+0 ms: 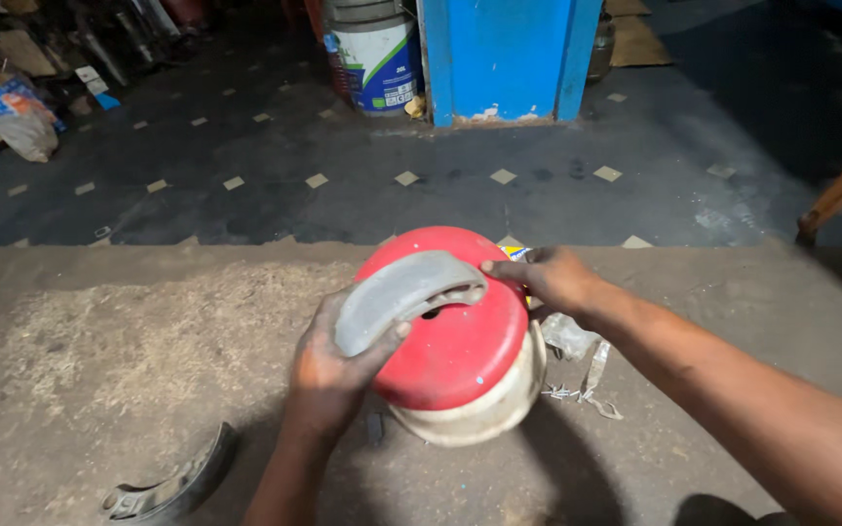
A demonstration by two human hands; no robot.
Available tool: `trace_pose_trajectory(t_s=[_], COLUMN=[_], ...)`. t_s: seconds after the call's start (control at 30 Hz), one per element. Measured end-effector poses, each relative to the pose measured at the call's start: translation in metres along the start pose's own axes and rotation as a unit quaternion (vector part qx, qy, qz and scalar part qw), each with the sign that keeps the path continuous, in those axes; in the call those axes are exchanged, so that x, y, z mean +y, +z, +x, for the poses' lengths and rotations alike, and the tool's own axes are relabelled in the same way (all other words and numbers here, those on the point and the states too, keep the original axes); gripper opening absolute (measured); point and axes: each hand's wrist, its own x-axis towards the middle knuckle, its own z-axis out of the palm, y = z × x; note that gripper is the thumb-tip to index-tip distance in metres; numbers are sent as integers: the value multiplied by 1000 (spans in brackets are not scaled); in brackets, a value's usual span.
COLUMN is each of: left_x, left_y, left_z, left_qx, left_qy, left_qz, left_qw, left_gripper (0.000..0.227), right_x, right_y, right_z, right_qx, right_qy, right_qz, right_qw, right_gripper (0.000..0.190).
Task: The person rubs sandpaper against the friction surface of brake shoe components by hand while holding them over a red and white bucket.
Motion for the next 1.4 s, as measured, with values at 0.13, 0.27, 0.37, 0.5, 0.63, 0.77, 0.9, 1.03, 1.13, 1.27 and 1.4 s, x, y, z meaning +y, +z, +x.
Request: trace_pose_trajectory(t_s=[0.13,0.27,0.37,0.5,0.63,0.77,0.9,1.03,1.13,1.27,1.4], left_x=[9,11,4,0,-2,8,7,-7,-15,-27,-36], left_y=[8,10,16,13,8,-1,5,25,33,36,33], left_z=[1,-3,-4,-2,3,15,14,4,8,12,18], left_qx=[-24,-61,-71,-49,-21,16,11,43,53,45,37], left_qy=[-44,-60,-71,-53,-38,16,-14,117,143,112,146], left_qz=[54,78,65,84,54,35,83,173,170,169,119], left_qw=[997,993,993,994,998,999,996,977,974,978,981], left_gripper=[66,65,66,62,56,58,55,61,61,62,58], right_x=[31,50,55,57,62,97,167,202,196,202,221], right_y=[-10,-9,-15,7,65,164,256,317,329,315,296], right_z=[-4,-14,-17,-37,-54,-77,-78,-29,26,56,37], right_qx=[-53,-56,-40,138,347,103,-163,-213,-231,-160,-131], right_qy=[9,39,70,-27,-332,-298,-364,-339,-232,-140,-121], right_qz=[10,-9,-9,-156,-190,-238,-321,-243,-68,-56,-97], right_qw=[999,998,997,978,856,919,859,883,943,976,979], right_gripper=[56,60,65,75,46,35,38,39,34,30,25])
